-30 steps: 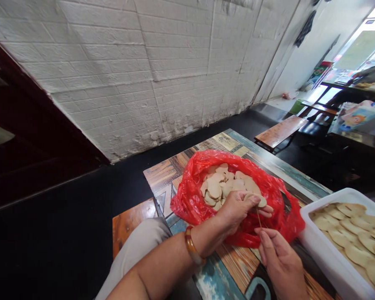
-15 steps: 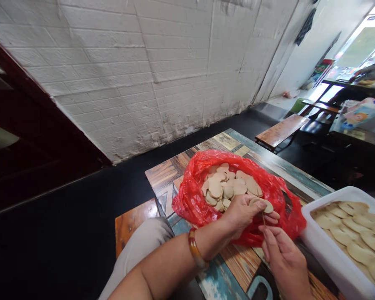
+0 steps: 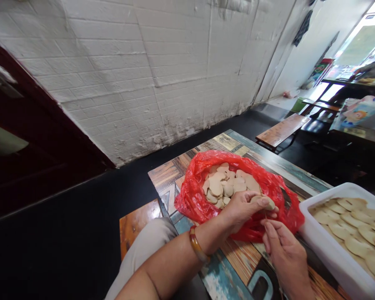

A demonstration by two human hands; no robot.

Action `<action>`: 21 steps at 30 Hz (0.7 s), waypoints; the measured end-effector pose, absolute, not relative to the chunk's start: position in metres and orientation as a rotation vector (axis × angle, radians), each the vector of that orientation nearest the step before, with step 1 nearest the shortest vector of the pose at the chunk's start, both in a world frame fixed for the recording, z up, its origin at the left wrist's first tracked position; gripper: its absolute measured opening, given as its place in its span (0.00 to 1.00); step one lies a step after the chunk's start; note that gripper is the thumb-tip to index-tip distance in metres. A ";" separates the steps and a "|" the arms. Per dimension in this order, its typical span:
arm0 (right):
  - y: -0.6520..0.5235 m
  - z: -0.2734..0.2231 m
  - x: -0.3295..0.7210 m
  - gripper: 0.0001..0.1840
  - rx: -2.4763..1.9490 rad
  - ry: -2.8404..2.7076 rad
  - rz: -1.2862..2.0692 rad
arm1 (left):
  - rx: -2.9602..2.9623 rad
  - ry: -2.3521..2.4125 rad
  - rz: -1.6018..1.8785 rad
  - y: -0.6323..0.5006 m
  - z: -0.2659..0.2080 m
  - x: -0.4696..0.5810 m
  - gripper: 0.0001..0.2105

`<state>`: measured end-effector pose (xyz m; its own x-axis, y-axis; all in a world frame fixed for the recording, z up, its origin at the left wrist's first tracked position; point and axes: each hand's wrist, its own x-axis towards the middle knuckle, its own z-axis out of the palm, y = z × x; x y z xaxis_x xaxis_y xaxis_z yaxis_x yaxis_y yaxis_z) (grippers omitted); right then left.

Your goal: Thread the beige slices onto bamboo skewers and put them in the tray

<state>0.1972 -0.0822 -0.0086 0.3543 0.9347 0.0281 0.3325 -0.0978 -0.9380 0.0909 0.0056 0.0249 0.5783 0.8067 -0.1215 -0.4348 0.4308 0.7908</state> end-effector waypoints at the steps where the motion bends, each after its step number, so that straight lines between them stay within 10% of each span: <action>1: -0.083 -0.010 0.199 0.18 -1.616 -1.150 0.820 | 0.822 0.565 0.854 0.008 0.026 0.089 0.19; 11: -0.079 -0.013 0.210 0.20 -1.481 -1.045 0.870 | 1.109 1.027 1.326 0.035 0.024 0.016 0.17; 21: -0.079 -0.017 0.206 0.18 -1.432 -1.214 0.755 | 2.395 1.312 0.791 0.054 0.024 -0.017 0.11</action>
